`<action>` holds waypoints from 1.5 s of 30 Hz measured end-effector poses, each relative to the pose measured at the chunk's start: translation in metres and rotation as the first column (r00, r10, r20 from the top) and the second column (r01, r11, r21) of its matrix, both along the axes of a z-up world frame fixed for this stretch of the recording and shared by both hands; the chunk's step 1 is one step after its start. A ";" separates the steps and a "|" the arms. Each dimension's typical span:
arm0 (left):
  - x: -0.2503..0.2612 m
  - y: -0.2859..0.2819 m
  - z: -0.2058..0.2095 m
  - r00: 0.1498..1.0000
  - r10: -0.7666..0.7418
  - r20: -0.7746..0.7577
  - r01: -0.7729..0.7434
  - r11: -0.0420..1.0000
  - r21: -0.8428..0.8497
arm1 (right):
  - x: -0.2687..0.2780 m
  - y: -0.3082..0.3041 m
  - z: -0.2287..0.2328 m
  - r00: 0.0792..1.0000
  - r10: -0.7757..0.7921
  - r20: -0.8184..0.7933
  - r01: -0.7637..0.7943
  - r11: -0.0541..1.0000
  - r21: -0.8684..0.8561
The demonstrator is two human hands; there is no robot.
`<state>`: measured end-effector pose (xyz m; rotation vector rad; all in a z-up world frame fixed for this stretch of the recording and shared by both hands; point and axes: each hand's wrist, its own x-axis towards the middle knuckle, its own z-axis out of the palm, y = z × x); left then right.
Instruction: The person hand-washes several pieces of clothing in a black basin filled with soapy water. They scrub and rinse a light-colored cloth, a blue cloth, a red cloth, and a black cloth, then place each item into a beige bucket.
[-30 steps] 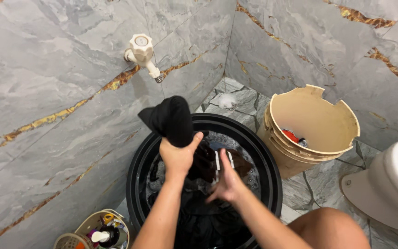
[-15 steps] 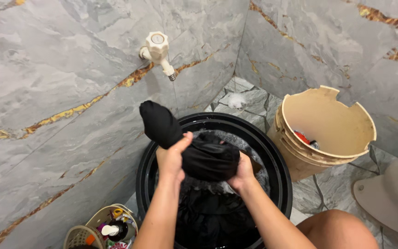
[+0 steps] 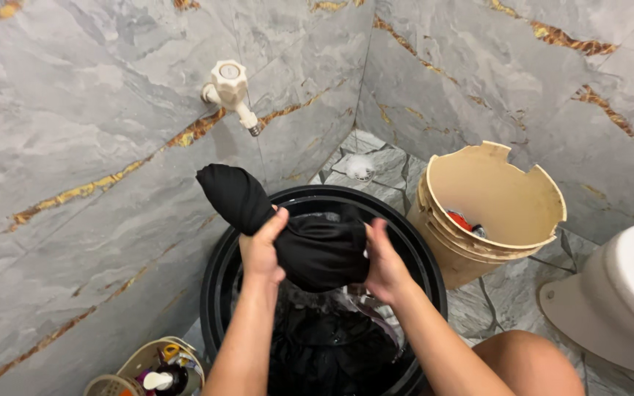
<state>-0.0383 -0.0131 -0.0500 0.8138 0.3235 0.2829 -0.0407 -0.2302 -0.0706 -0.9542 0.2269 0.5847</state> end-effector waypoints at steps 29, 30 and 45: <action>0.003 -0.003 -0.038 0.871 -0.490 0.041 0.453 0.769 -0.451 | -0.003 0.019 0.063 0.437 0.133 0.890 0.269 0.925 -0.270; 0.004 -0.002 -0.043 0.849 -0.526 0.047 0.489 0.750 -0.445 | -0.012 0.023 0.076 0.268 0.211 0.940 0.321 0.900 -0.293; -0.008 -0.049 -0.025 0.634 -0.678 -0.372 0.768 0.497 0.404 | -0.081 0.027 0.043 -0.588 0.740 0.326 0.419 0.624 -0.660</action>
